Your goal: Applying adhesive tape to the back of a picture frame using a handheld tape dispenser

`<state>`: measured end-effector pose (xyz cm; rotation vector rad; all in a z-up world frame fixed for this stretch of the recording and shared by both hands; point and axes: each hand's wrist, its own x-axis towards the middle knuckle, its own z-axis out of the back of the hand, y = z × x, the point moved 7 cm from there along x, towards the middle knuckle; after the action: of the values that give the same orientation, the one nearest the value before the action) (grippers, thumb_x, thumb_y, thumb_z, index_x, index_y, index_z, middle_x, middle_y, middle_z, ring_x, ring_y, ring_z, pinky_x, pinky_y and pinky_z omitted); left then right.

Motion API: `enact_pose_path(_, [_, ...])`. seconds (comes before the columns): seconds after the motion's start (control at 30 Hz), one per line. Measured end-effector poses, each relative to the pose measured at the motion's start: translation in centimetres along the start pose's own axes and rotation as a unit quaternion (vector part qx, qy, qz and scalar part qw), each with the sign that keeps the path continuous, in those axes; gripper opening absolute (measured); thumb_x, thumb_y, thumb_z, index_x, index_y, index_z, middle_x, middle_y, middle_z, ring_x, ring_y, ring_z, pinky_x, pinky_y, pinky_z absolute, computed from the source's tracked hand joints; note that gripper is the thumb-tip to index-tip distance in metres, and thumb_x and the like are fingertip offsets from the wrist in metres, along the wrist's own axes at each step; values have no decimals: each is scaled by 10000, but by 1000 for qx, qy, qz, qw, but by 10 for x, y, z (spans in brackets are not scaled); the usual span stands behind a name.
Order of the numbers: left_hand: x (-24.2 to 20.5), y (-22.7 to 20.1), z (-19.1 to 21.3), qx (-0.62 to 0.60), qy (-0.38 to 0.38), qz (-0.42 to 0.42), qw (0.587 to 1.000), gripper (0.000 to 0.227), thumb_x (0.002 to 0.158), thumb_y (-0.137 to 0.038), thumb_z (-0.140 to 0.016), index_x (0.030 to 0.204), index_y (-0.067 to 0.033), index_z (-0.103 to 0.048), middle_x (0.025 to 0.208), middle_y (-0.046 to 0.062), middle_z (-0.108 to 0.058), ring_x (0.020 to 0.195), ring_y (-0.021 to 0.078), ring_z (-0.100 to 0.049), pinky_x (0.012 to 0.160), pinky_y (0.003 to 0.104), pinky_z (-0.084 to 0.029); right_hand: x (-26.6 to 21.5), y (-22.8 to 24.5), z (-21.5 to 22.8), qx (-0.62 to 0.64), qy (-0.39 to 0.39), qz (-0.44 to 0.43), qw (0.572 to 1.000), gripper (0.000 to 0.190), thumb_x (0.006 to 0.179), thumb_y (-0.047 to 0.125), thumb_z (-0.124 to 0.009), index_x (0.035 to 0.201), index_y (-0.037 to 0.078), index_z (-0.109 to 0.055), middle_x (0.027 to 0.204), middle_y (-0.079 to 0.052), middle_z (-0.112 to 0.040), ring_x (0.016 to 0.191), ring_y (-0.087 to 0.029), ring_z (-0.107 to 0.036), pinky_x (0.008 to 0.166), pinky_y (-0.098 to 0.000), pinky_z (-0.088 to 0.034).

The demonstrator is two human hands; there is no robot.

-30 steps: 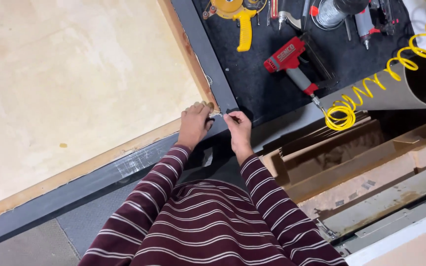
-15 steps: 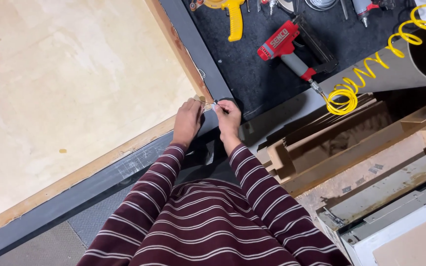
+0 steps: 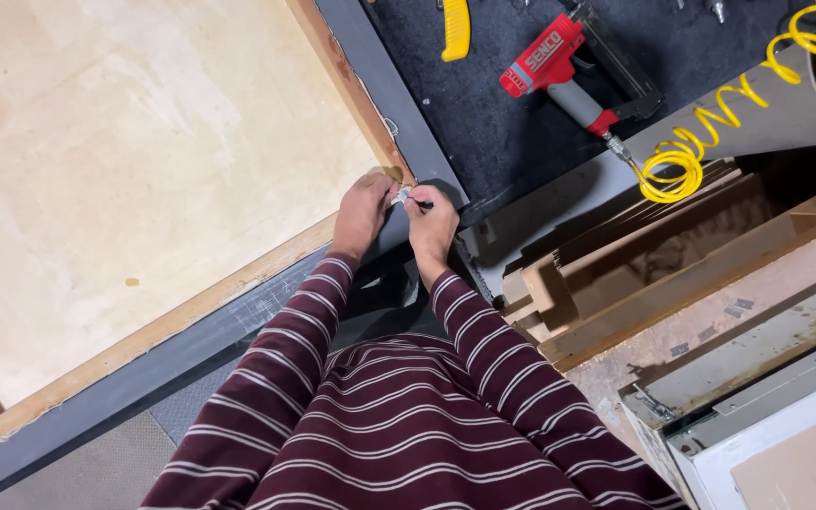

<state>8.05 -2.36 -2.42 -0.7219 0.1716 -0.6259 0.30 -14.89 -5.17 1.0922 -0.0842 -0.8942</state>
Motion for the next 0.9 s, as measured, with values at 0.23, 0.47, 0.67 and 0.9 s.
enact_pose_path(0.23, [8, 5, -1, 7, 36, -71, 997, 220, 1007, -334, -603, 909, -139, -581, 812, 68, -586, 898, 313, -646, 820, 408, -565, -4, -12, -10, 11, 1, -71, 997, 168, 829, 182, -824, 967, 244, -751, 988, 23, -780, 923, -213, -764, 785, -298, -642])
enact_pose_path(0.47, [8, 20, -18, 27, 38, -119, 992, 238, 1030, -375, -570, 947, -154, -605, 844, 37, -578, 921, 272, -641, 853, 373, -569, 1, -26, -16, -3, 1, -108, 994, 151, 802, 198, -827, 911, 282, -765, 878, 79, -788, 910, -158, -763, 810, -289, -620])
enact_pose_path(0.67, [3, -2, -3, 3, 26, -159, 987, 265, 1060, -363, -540, 901, -154, -573, 810, 38, -521, 880, 284, -610, 824, 375, -552, 0, -17, -11, -13, 15, -107, 994, 145, 802, 205, -827, 911, 280, -771, 889, 57, -794, 971, -190, -755, 833, -332, -617])
enact_pose_path(0.9, [-1, 14, -6, -43, -32, -145, 988, 244, 1092, -320, -492, 951, -140, -576, 830, 78, -515, 879, 314, -583, 828, 404, -532, -3, -2, -12, -17, 31, -105, 994, 138, 814, 161, -801, 908, 260, -782, 929, -4, -797, 1012, -236, -742, 847, -374, -601])
